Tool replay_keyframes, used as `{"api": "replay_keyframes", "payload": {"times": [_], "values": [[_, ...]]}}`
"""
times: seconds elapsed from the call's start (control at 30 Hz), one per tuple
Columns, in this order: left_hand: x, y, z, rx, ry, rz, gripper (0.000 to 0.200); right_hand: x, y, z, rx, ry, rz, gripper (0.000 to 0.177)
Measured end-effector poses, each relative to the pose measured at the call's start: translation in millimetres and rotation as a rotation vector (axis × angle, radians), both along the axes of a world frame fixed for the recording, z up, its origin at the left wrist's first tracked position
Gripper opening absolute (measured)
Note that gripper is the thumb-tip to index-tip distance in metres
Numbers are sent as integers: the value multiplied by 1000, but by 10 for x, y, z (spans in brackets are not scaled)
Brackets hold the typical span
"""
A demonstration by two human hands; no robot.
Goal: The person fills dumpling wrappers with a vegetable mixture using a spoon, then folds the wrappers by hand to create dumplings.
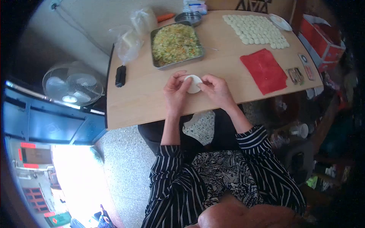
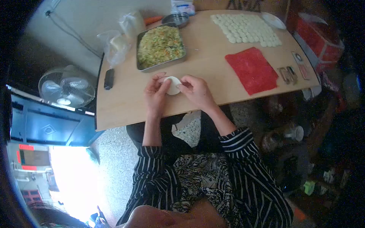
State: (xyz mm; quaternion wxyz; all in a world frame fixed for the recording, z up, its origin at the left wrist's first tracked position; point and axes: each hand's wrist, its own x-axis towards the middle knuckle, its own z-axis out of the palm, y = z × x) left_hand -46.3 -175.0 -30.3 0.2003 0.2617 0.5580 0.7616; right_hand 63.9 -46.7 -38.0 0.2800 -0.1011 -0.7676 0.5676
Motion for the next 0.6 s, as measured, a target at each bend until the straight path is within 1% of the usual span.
{"api": "replay_keyframes", "payload": {"times": [0.07,0.1,0.13,0.17,0.2,0.23,0.27,0.3,0.4,0.43,0.47,0.57,0.6], "values": [[27,9,14,4,44,16,30,-9,-2,-42,-79,23,-25,14],[54,-4,60,-114,95,25,30,-25,-18,-70,-123,34,-26,14],[39,27,-38,-91,101,-8,27,-10,-32,-10,-106,25,-32,14],[116,-15,116,-135,39,-42,28,7,-40,42,-85,17,-36,14],[101,-35,77,-163,185,21,29,-18,-11,-8,-69,-3,-39,14],[56,-26,37,-124,159,22,30,-71,30,-61,-48,-24,-54,14],[-18,-68,55,-76,141,15,31,-118,-10,3,-43,-8,-72,14],[-55,-120,139,-143,201,27,31,-131,-45,113,-37,-3,-97,14],[-85,-208,463,-318,317,20,31,-234,-120,379,-154,76,-115,15],[219,-168,281,-419,298,-6,31,72,-97,145,-224,31,-111,15],[217,-206,323,-467,315,-20,31,67,-144,182,-242,28,-104,15],[221,-140,248,-226,300,67,23,96,-84,180,-218,29,-66,14],[216,-141,238,-221,304,59,23,98,-88,181,-202,30,-51,14]]}}
